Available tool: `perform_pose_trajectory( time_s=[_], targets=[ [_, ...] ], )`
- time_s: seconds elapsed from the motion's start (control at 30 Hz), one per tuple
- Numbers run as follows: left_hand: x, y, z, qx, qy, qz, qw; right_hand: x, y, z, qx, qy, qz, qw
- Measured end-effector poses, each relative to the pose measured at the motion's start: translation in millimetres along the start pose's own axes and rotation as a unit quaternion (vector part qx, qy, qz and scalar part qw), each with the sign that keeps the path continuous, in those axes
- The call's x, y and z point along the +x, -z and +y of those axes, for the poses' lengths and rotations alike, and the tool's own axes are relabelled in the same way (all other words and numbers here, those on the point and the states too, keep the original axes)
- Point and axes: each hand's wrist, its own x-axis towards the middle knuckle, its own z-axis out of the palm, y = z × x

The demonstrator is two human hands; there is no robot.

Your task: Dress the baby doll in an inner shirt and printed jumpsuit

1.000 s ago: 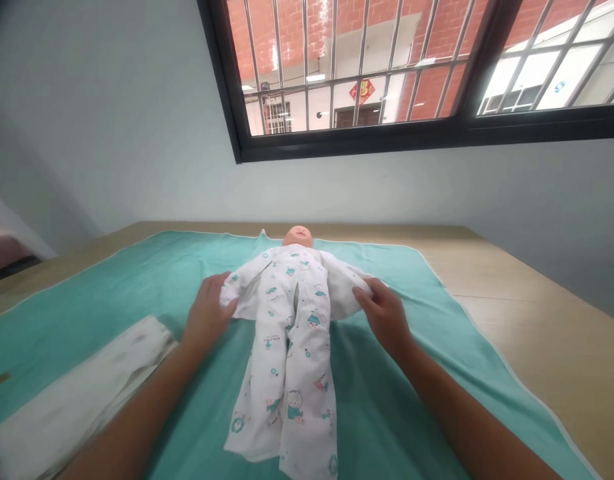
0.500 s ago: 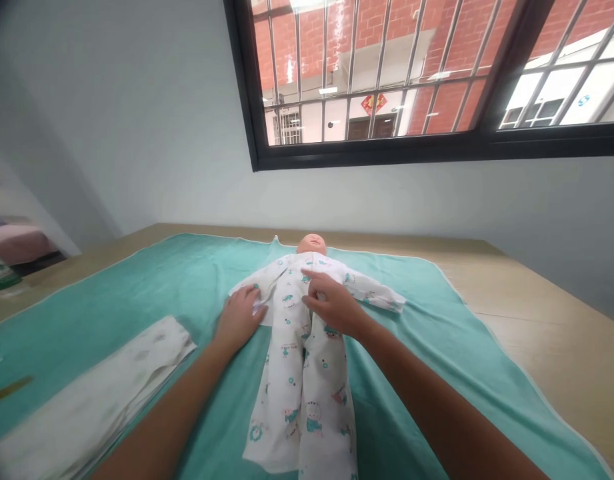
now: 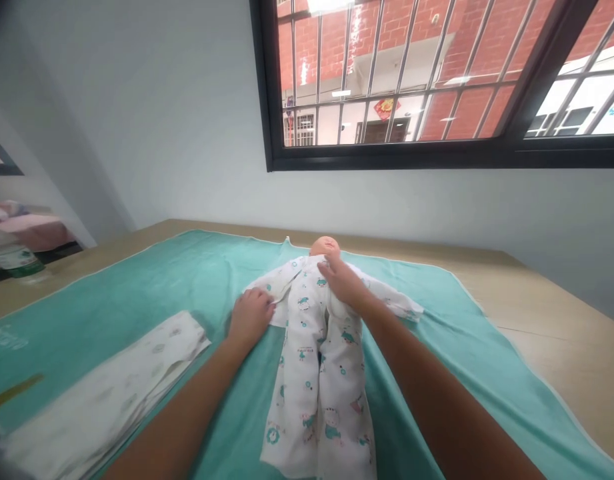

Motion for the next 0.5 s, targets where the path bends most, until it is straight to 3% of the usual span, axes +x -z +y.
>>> perform_pose_trajectory(
  time_s=[0.07,0.2,0.4,0.47,0.5],
  targets=[
    [0.6,-0.1,0.7,-0.023,0.007,0.015,1.000,1.5,-8.7,-1.0,-0.098,0.039,-0.028,0.994],
    [2.6,2.1,3.7,-0.164,0.106,0.026,0.980,-1.1,-18.9,-0.2,-0.208,0.056,-0.035,0.976],
    [7.0,19.1,6.6,-0.421,0.196,0.082,0.882,-5.8,-24.2,2.4,-0.233,0.015,-0.022,0.972],
    [6.9,20.4,5.0,-0.432,0.199,0.088,0.875,-7.8,-23.2,2.4,-0.212,0.014,-0.022,0.977],
    [5.9,19.0,4.2,-0.411,0.188,0.081,0.889,-8.8,-22.2,2.6,-0.201,0.014,-0.021,0.979]
  ],
)
